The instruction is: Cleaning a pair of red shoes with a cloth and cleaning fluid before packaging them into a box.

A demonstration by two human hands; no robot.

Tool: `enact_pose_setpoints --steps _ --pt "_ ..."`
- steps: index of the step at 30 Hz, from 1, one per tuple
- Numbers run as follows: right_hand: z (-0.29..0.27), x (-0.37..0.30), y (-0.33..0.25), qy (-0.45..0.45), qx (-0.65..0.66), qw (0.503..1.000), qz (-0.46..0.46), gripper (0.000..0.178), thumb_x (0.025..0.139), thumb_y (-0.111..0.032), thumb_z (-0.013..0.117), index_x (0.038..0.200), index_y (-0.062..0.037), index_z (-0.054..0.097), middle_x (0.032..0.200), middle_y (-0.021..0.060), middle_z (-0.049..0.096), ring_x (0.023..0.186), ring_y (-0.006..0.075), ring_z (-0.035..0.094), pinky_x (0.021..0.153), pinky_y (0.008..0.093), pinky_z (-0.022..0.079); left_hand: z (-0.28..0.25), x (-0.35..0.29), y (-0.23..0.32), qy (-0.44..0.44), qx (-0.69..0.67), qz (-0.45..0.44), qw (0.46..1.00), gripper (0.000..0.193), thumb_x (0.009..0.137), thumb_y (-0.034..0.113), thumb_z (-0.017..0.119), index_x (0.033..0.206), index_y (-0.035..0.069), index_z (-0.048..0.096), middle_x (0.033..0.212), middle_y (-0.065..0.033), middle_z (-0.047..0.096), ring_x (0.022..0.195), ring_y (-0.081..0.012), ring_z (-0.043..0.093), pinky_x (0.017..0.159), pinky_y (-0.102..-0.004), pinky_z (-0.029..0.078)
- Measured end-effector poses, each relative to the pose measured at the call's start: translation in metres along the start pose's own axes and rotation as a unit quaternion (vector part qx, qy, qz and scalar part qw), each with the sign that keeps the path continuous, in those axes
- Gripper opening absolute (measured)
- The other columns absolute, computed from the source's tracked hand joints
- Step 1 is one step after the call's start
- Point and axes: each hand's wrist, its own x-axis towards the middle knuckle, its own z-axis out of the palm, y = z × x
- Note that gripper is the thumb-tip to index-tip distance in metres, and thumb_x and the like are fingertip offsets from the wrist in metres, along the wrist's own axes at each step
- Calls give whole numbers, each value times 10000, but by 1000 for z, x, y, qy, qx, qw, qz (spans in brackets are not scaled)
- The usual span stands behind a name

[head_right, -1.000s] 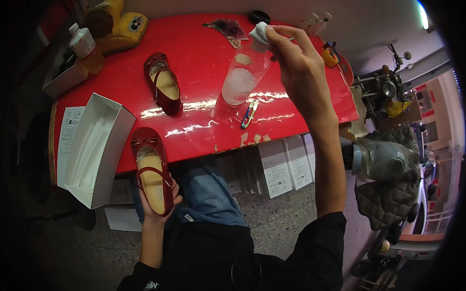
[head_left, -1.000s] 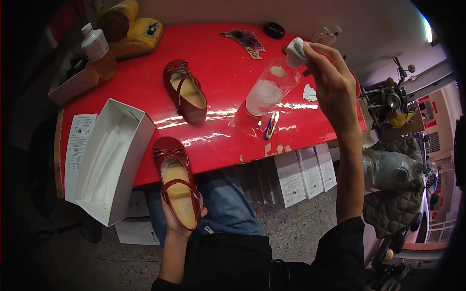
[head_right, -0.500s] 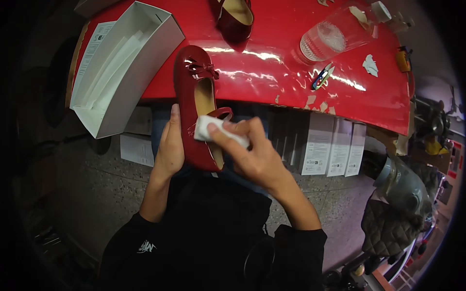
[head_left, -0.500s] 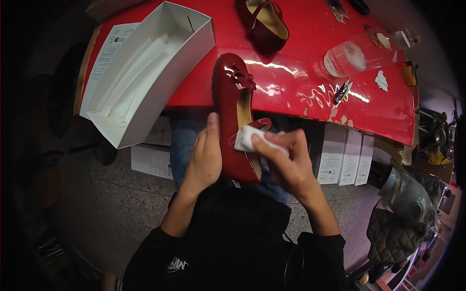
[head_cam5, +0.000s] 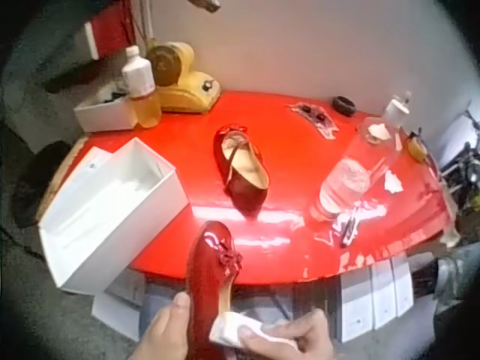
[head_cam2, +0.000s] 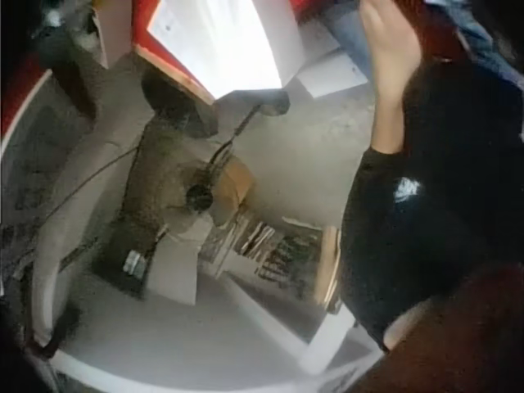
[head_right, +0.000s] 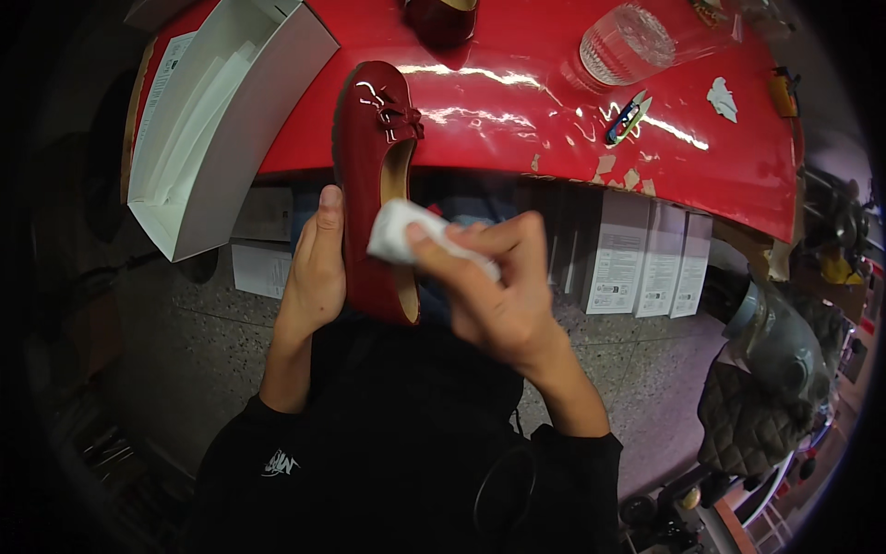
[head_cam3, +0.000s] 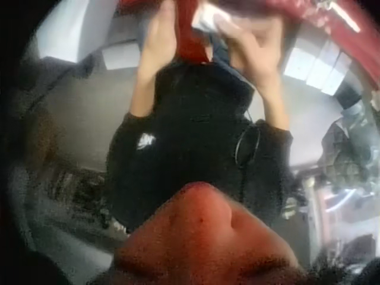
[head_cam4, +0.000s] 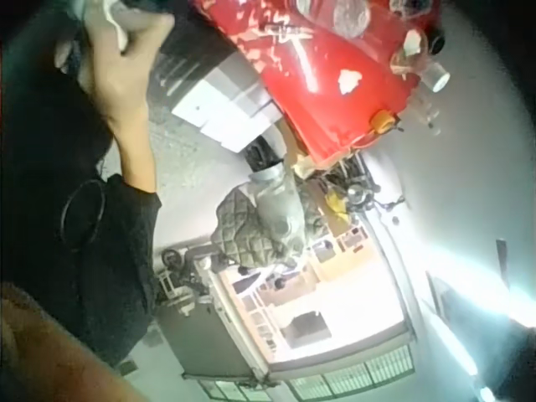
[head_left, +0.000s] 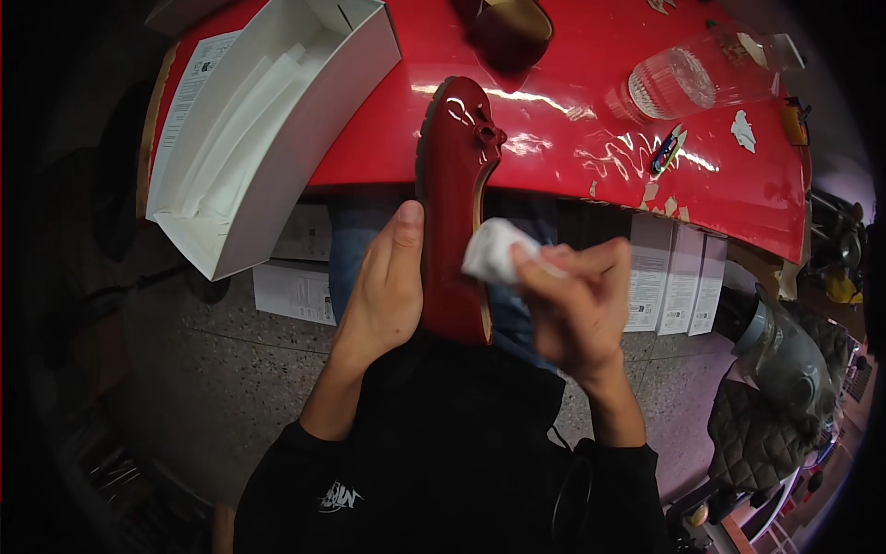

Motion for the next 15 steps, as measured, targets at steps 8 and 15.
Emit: enact_pose_setpoints --steps 8,15 --pt "1 0 1 2 34 999 -3 557 725 92 792 1252 -77 732 969 122 554 847 214 620 742 334 568 -2 2 -5 -13 8 6 1000 684 1140 455 193 1131 -59 645 996 -171 701 923 -250 656 881 -372 493" --pt "7 -2 15 12 15 1000 3 572 720 109 785 1267 -42 711 976 125 547 832 226 632 709 315 566 -9 -2 -6 -35 6 -12 999 741 1127 530 179 1265 -42 628 1118 -136 715 1000 -185 695 934 -327 539"
